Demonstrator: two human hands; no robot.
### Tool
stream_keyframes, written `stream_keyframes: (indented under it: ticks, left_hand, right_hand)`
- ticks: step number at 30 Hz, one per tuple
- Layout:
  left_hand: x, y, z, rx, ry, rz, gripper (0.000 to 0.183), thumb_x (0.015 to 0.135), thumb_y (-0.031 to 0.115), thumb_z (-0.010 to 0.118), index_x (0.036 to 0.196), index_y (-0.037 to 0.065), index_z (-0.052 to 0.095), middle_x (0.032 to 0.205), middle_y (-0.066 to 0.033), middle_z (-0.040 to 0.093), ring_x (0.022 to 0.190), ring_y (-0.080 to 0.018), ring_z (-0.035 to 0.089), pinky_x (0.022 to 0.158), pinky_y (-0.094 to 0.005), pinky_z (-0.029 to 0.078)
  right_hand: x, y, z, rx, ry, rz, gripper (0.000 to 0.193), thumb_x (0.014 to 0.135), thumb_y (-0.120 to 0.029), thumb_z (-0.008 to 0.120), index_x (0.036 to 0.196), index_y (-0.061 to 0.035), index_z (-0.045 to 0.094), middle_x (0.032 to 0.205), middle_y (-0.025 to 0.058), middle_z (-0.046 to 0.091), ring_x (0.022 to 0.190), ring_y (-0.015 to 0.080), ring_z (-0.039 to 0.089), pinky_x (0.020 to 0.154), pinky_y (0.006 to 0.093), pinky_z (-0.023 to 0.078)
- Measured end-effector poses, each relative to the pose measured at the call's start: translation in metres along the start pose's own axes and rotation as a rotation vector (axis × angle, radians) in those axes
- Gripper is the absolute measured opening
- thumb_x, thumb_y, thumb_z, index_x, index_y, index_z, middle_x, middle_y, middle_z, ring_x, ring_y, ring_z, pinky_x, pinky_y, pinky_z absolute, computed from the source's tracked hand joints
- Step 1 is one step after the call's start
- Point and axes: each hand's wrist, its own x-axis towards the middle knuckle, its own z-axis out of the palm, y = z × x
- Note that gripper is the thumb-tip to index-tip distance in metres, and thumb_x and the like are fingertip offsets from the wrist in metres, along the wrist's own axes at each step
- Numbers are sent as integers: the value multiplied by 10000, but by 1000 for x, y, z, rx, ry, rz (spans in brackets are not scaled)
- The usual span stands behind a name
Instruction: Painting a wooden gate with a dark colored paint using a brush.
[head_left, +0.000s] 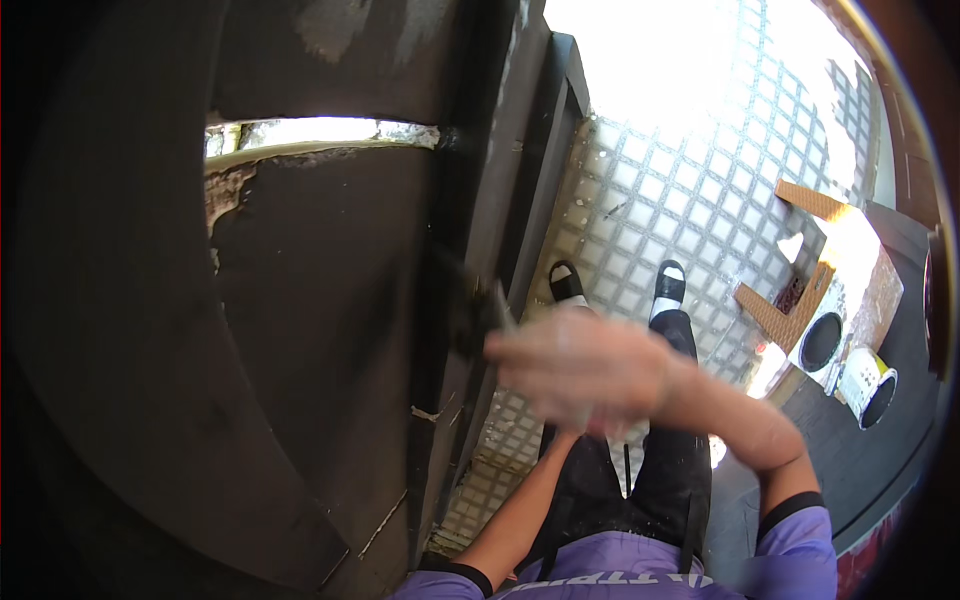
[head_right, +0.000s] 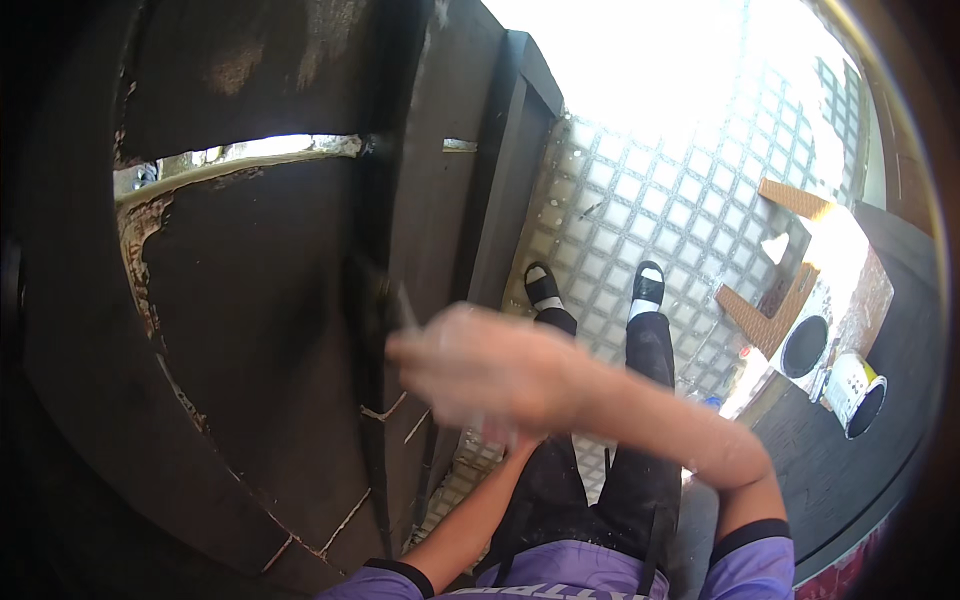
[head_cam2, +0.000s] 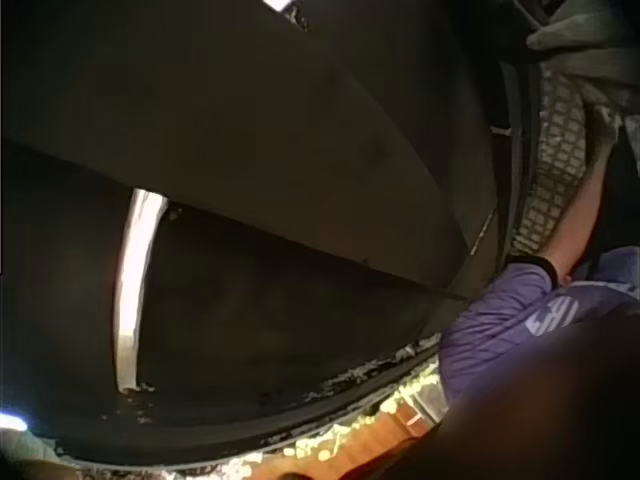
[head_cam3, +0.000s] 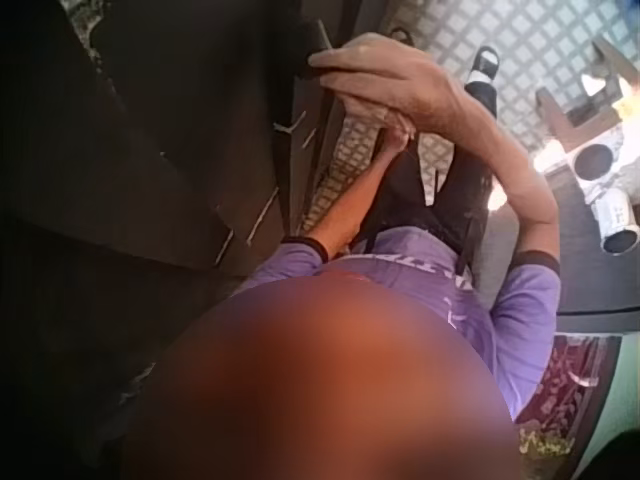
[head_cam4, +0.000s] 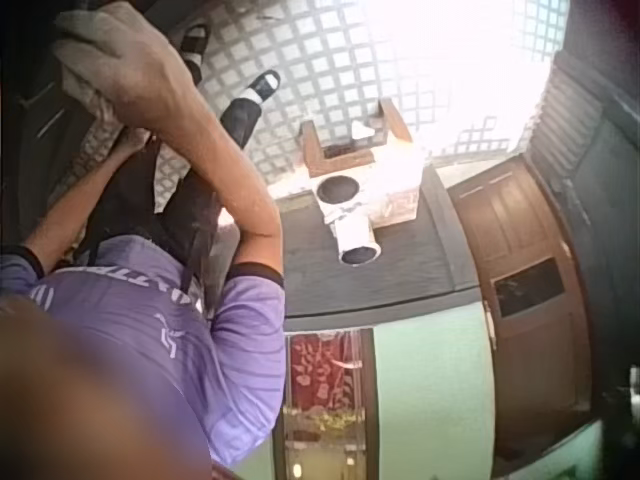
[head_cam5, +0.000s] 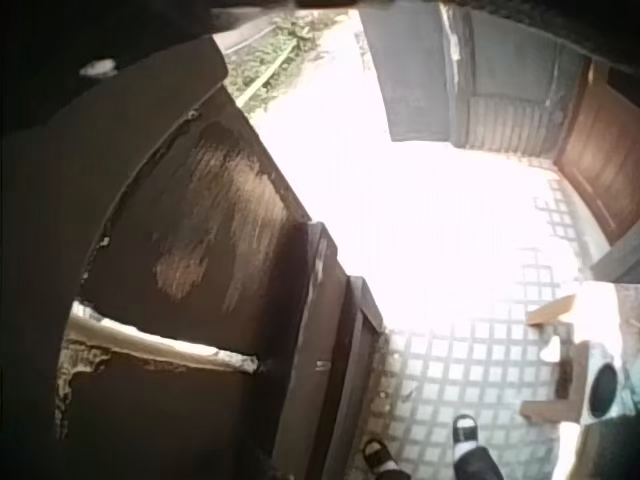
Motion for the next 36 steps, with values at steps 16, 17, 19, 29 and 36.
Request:
stream_keyframes:
  ticks: [16, 17, 19, 29, 36]
  left_hand:
    - [4, 8, 10, -11, 13, 29, 267, 990, 239, 555, 1060, -16, 593, 843, -68, 657, 548, -91, 546, 495, -232, 430]
    - [4, 2, 13, 9, -3, 74, 261, 987, 231, 557, 1066, -15, 594, 839, -67, 657, 544, -94, 544, 494, -233, 430]
    - [6, -56, -1, 63, -17, 81, 318, 993, 271, 546, 1162, 3, 521, 964, -81, 610, 568, -109, 526, 515, -262, 423]
    - [1, -139, -35, 137, -134, -9, 598, 1016, 386, 509, 1467, 58, 293, 1356, -121, 467, 648, -152, 469, 583, -352, 399]
    - [-24, -110, -33, 11, -74, -121, 469, 1013, 322, 515, 1357, 32, 383, 1203, -105, 526, 627, -131, 495, 565, -313, 411]
  right_hand:
    - [6, -13, -6, -161, 219, 141, 307, 674, 11, 737, 975, 52, 697, 1098, 211, 652, 864, 272, 681, 672, 306, 572]
    - [2, -18, 1, -141, 203, 124, 315, 668, 14, 732, 976, 63, 693, 1087, 211, 653, 863, 279, 683, 660, 306, 572]
    - [1, -31, 20, 64, 62, 120, 326, 667, 21, 730, 980, 97, 677, 1084, 214, 647, 875, 299, 683, 677, 330, 580]
    - [-20, -49, 43, 176, 144, 209, 278, 671, 35, 756, 940, 73, 697, 1025, 184, 683, 874, 288, 692, 706, 318, 586]
    - [-14, -55, 45, 83, 42, 161, 204, 753, 12, 712, 951, 63, 706, 1052, 201, 672, 862, 289, 693, 719, 331, 591]
